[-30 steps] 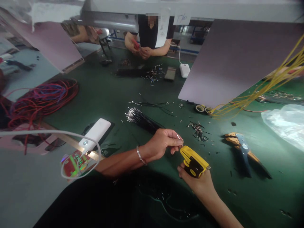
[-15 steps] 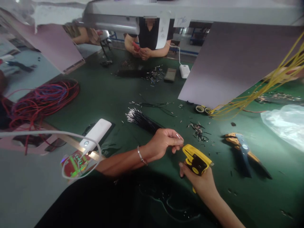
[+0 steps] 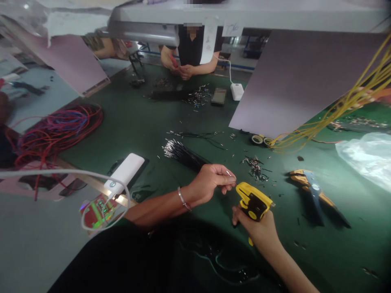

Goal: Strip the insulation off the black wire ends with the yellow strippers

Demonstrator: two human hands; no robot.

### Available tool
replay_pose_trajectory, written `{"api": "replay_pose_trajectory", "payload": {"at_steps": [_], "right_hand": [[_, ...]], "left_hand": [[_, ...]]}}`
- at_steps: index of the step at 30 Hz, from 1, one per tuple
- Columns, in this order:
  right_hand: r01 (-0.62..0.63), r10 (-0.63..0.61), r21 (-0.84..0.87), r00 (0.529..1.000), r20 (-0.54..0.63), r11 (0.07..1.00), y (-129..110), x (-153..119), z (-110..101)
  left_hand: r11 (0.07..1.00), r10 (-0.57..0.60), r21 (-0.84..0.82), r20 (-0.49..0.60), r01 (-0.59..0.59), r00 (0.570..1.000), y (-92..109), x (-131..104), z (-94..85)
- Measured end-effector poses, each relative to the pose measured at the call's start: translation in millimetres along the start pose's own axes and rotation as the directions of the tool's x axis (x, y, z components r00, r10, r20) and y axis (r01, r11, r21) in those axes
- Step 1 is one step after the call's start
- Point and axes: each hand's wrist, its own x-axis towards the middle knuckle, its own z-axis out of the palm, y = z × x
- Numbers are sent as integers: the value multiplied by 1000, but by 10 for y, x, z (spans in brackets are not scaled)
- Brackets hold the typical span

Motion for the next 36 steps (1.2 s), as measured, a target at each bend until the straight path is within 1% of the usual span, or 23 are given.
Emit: {"api": "replay_pose_trajectory", "payload": {"at_steps": [10, 16, 20, 24, 30, 36], "right_hand": [[-10, 10, 15, 999, 33, 1000, 36, 69, -48], [-45, 41, 29, 993, 112, 999, 15, 96, -87], [-53, 49, 54, 996, 81, 997, 12, 110, -84], [-37, 30, 52, 991, 131, 998, -7, 119, -90], [-34, 24, 83, 993, 115, 996, -30, 141, -91], [-31, 14, 116, 989, 148, 993, -43, 144, -119]], "left_hand": [[999, 5, 33, -14, -5, 1000, -19, 14, 8], [999, 5, 41, -22, -4, 1000, -42, 38, -6], [999, 1, 36, -16, -1, 1000, -47, 42, -8], [999, 7, 43, -24, -5, 1000, -51, 31, 5], [998, 33, 47, -20, -32, 999, -69, 69, 3], [997, 54, 62, -5, -54, 999, -52, 43, 22]]}}
